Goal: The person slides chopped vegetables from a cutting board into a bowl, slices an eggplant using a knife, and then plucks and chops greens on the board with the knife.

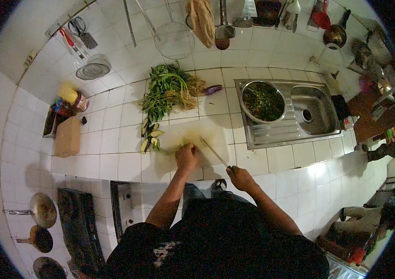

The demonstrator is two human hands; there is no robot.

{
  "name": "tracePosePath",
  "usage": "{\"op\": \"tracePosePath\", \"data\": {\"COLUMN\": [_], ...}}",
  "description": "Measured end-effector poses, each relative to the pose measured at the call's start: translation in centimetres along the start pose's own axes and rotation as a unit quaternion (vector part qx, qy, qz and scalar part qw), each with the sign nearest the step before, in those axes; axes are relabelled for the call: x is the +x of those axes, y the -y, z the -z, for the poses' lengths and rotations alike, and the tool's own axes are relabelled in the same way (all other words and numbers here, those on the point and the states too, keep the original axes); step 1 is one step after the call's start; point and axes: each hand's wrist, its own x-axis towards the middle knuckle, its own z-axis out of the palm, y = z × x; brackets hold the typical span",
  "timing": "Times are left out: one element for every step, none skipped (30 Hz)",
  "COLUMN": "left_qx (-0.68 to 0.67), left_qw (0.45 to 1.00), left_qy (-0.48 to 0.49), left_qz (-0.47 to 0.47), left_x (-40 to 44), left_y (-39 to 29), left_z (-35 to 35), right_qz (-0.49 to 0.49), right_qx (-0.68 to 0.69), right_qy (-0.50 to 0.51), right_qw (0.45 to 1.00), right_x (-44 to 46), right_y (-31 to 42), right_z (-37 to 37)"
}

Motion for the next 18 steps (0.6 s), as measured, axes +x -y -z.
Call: {"op": "tracePosePath", "data": {"left_qx": [-0.049, -0.051, -0.056, -0.062, -0.063, -0.08, -0.096, -0.097, -0.1, -0.104, -0.107, -0.083, -0.058, -0.058, -0.075, -0.091, -0.09, -0.089], "left_qw": [0.999, 0.999, 0.998, 0.997, 0.996, 0.996, 0.995, 0.995, 0.993, 0.99, 0.989, 0.987, 0.984, 0.983, 0.982, 0.981, 0.981, 0.978], "left_qy": [-0.002, -0.001, -0.02, -0.04, -0.042, -0.013, 0.016, 0.016, 0.014, 0.013, 0.014, 0.035, 0.055, 0.055, 0.063, 0.071, 0.07, 0.082], "left_qz": [0.019, 0.019, -0.008, -0.035, -0.037, -0.024, -0.012, -0.015, -0.054, -0.094, -0.097, -0.13, -0.162, -0.162, -0.161, -0.159, -0.159, -0.167], "left_x": [0.1, 0.4, 1.0, 1.6, 2.2, 2.5, 2.8, 3.2, 3.5, 3.7, 3.8, 3.7, 3.7, 3.7, 3.8, 3.8, 4.0, 4.3], "left_y": [-0.1, -0.2, -0.4, -0.5, -0.8, -1.2, -1.6, -1.8, -1.6, -1.4, -1.1, -0.7, -0.5, -0.4, 0.1, 0.6, 1.1, 1.3], "left_z": [-0.1, -0.1, -0.1, 0.0, 0.1, 0.4, 0.6, 0.9, 1.1, 1.2, 1.5, 2.2, 2.8, 2.9, 2.7, 2.4, 2.2, 2.1], "right_qz": [-0.006, 0.002, 0.002, 0.0, -0.002, -0.001, -0.021, -0.042, -0.044, -0.042, -0.041, -0.047, -0.048, -0.044, -0.04, -0.039, -0.039, -0.039], "right_qx": [0.059, 0.077, 0.075, 0.086, 0.097, 0.096, 0.097, 0.099, 0.098, 0.101, 0.104, 0.119, 0.119, 0.113, 0.108, 0.108, 0.099, 0.09], "right_qy": [-0.016, -0.029, -0.03, -0.042, -0.054, -0.056, -0.05, -0.043, -0.047, -0.05, -0.054, -0.053, -0.055, -0.065, -0.074, -0.073, -0.07, -0.067], "right_qw": [0.998, 0.997, 0.997, 0.995, 0.994, 0.994, 0.994, 0.993, 0.993, 0.993, 0.992, 0.99, 0.99, 0.99, 0.991, 0.991, 0.992, 0.993], "right_x": [0.0, -0.1, -0.4, -0.6, -0.7, -0.7, -0.6, -0.7, -0.9, -1.2, -1.5, -1.7, -2.0, -2.2, -2.4, -2.5, -2.6, -2.6], "right_y": [-0.5, -0.9, -0.3, 0.3, 0.7, 0.6, 0.4, 0.2, 0.2, 0.2, 0.1, -0.2, -0.5, -0.7, -0.9, -1.0, -1.1, -1.1], "right_z": [-0.3, -0.6, -0.3, 0.0, 0.2, 0.0, -0.3, -0.5, -0.5, -0.5, -0.4, -0.6, -0.7, -0.8, -0.9, -1.0, -1.0, -1.0]}}
